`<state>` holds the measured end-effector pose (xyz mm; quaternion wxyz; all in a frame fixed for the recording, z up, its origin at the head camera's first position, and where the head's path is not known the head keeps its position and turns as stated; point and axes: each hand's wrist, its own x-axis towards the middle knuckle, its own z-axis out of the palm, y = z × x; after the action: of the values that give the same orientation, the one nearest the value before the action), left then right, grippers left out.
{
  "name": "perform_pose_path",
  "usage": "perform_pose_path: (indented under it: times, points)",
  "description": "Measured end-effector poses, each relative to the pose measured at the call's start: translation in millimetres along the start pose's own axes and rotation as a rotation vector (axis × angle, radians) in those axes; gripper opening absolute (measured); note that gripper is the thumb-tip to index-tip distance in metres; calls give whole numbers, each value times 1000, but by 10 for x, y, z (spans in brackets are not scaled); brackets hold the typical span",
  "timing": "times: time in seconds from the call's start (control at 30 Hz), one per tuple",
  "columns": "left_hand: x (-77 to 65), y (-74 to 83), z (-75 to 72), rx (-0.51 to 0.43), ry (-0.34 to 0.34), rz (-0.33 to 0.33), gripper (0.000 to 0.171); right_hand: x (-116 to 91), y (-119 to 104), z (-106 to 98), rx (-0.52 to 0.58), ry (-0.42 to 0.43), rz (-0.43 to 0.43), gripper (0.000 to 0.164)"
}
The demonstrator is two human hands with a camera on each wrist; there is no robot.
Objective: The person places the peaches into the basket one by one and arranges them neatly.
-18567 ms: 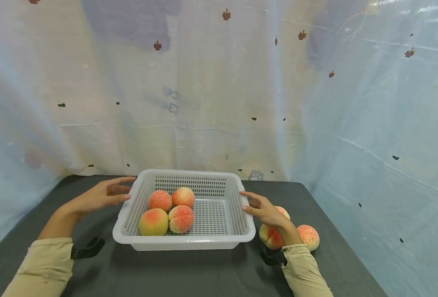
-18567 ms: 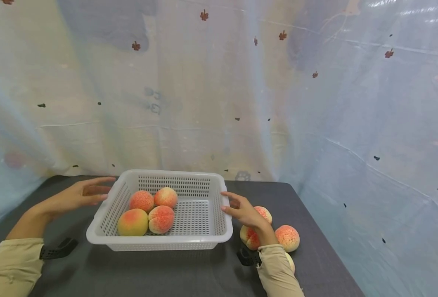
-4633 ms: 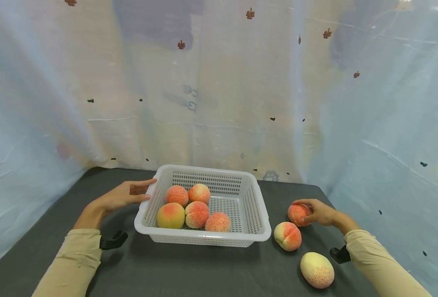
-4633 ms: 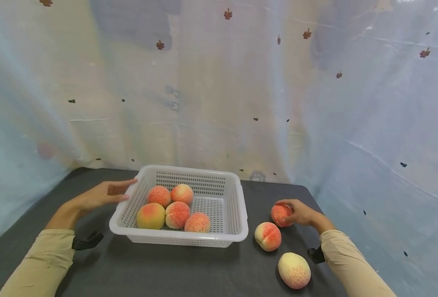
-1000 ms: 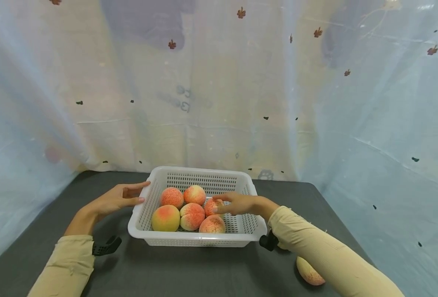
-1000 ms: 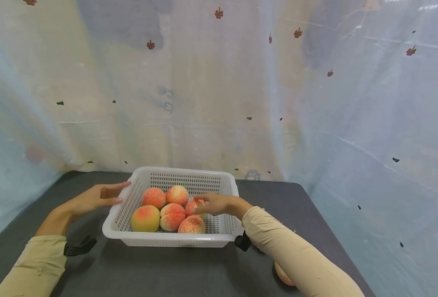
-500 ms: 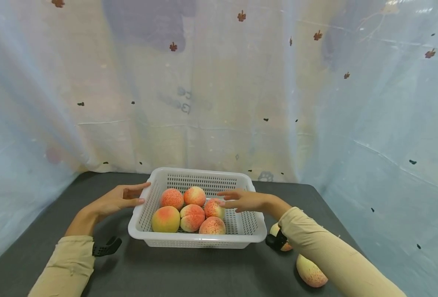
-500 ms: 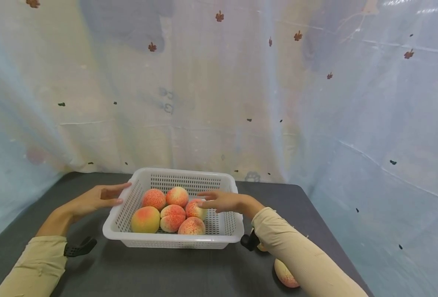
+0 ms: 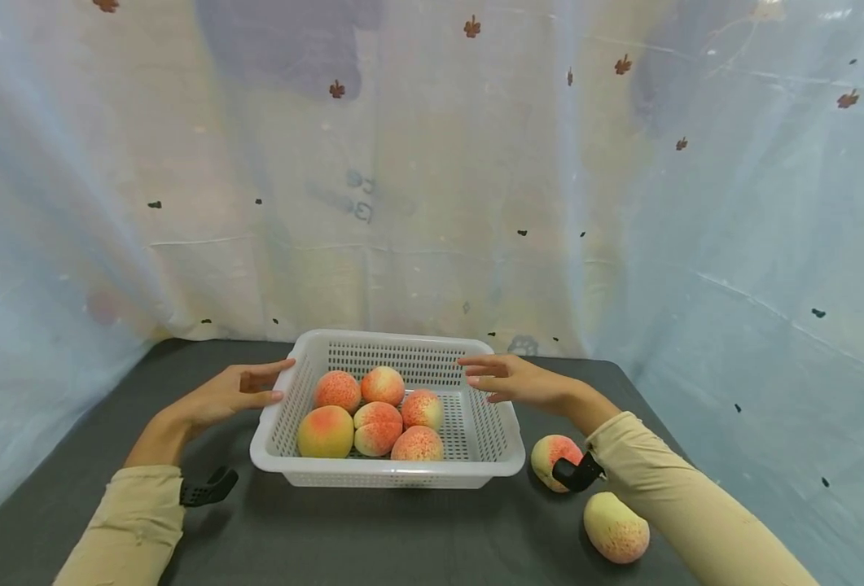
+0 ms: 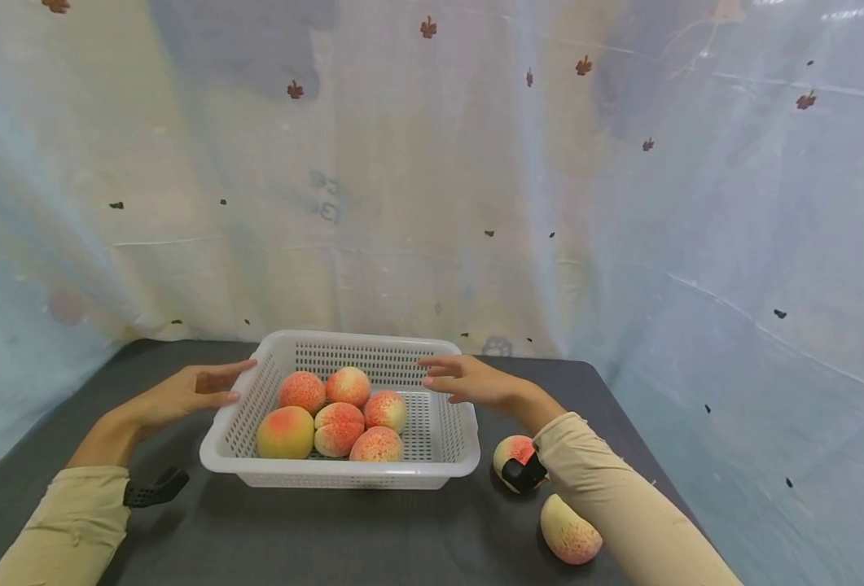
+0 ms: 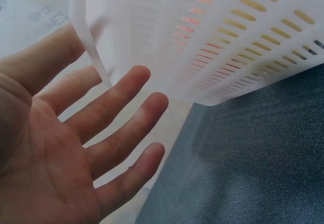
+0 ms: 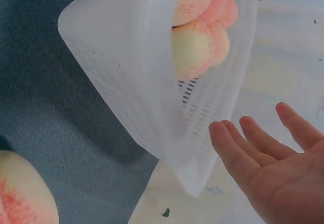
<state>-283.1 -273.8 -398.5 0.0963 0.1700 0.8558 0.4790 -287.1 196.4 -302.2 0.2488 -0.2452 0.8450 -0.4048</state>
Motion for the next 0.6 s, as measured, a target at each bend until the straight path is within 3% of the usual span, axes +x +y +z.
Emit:
perform_pose_path:
  times: [0.23,0.6]
  points:
    - [4,-3,-5,-19,-1,5,74,-189,62,-102,15,34,-49,58]
    - [11,-1,17,-33,-9,16,74,-461,400,-294,44,158,-76,52]
